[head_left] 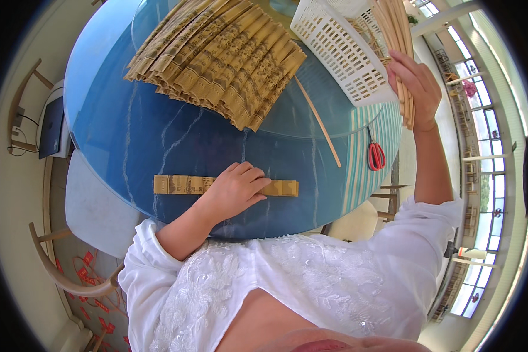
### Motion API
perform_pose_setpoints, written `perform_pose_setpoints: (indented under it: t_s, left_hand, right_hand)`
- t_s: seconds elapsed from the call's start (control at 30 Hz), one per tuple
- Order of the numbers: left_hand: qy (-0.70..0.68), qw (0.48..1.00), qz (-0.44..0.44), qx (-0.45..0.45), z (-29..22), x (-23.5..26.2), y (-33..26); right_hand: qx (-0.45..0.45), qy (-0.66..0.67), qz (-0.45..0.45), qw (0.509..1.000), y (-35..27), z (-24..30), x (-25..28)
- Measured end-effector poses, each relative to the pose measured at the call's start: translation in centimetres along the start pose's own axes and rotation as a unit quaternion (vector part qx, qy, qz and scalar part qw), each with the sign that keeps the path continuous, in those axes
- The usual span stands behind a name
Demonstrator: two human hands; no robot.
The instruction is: The person repeatedly picks up thin bamboo strips and inserts them into slots on a patterned bamboo mat, then removes them and repeats the process. The person handles the strips one at a time and occasionally adjusts the mat on the table.
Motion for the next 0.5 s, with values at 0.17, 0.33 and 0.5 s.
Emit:
perform_pose_setpoints:
  t_s: [0.17,0.33,0.5]
  left_hand:
    - [-0.011,0.999,-0.017,-0.033,-0.9,0.0,0.1]
    - [-0.010,0.999,-0.010,-0.033,-1.5,0.0,0.7]
    - [0.000,1.000,0.002,-0.019,-1.8,-0.2,0.9]
  right_hand:
    - [0.084,0.038,0.142,0.986,-7.9,9.6,-0.1]
    - [0.116,0.066,0.241,0.961,-15.1,10.9,-4.5]
    - [0.123,0.085,0.241,0.959,-16.3,8.9,-7.5]
Point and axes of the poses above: each hand's wrist, its own y-axis towards the middle knuckle, its own x-axis out of the back of the hand, z = x × y, the point moved 9 cm from there along y, towards the middle knuckle, and after that the axes turned 5 degrees about z, right-handed, at the moved point
